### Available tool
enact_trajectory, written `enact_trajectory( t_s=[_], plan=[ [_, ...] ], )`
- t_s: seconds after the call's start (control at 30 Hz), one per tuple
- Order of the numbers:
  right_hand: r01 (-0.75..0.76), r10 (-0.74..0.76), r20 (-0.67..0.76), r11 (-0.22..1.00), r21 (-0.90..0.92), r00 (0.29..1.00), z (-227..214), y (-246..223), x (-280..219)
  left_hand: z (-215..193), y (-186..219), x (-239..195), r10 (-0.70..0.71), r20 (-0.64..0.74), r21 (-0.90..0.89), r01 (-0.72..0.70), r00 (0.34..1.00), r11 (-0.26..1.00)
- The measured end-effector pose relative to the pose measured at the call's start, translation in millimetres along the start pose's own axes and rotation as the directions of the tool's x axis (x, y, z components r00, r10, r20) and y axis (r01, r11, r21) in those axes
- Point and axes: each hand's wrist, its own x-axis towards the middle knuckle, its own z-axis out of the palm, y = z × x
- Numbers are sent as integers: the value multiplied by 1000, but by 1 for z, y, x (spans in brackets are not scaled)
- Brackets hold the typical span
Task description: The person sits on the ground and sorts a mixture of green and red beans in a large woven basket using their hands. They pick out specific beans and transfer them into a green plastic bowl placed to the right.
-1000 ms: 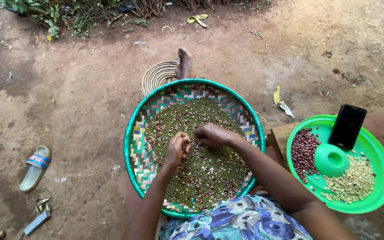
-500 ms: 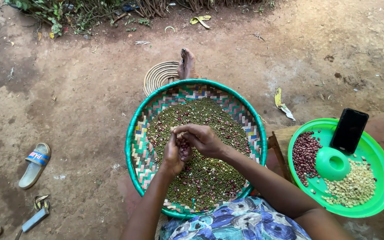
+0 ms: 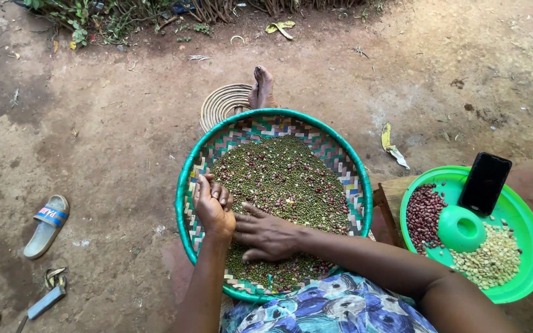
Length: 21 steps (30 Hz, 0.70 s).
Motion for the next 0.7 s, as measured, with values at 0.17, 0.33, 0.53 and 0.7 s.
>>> enact_trajectory(
  t_s=[0.17, 0.33, 0.53, 0.7],
  plan=[
    [-31, 32, 3, 982, -185, 999, 45, 38, 3, -8, -5, 3, -25, -8, -14, 25, 1000, 1000],
    [-237, 303, 156, 911, -338, 940, 3, 58, 10, -13, -9, 8, -42, 1, 8, 42, 999, 999],
    [-533, 598, 24, 730, -428, 801, -22, 75, -28, -12, -5, 8, -78, -8, -4, 78, 997, 997],
    [-584, 648, 273, 761, -283, 711, -35, 27, -56, 2, 7, 3, -69, -17, -25, 69, 997, 997]
  ],
)
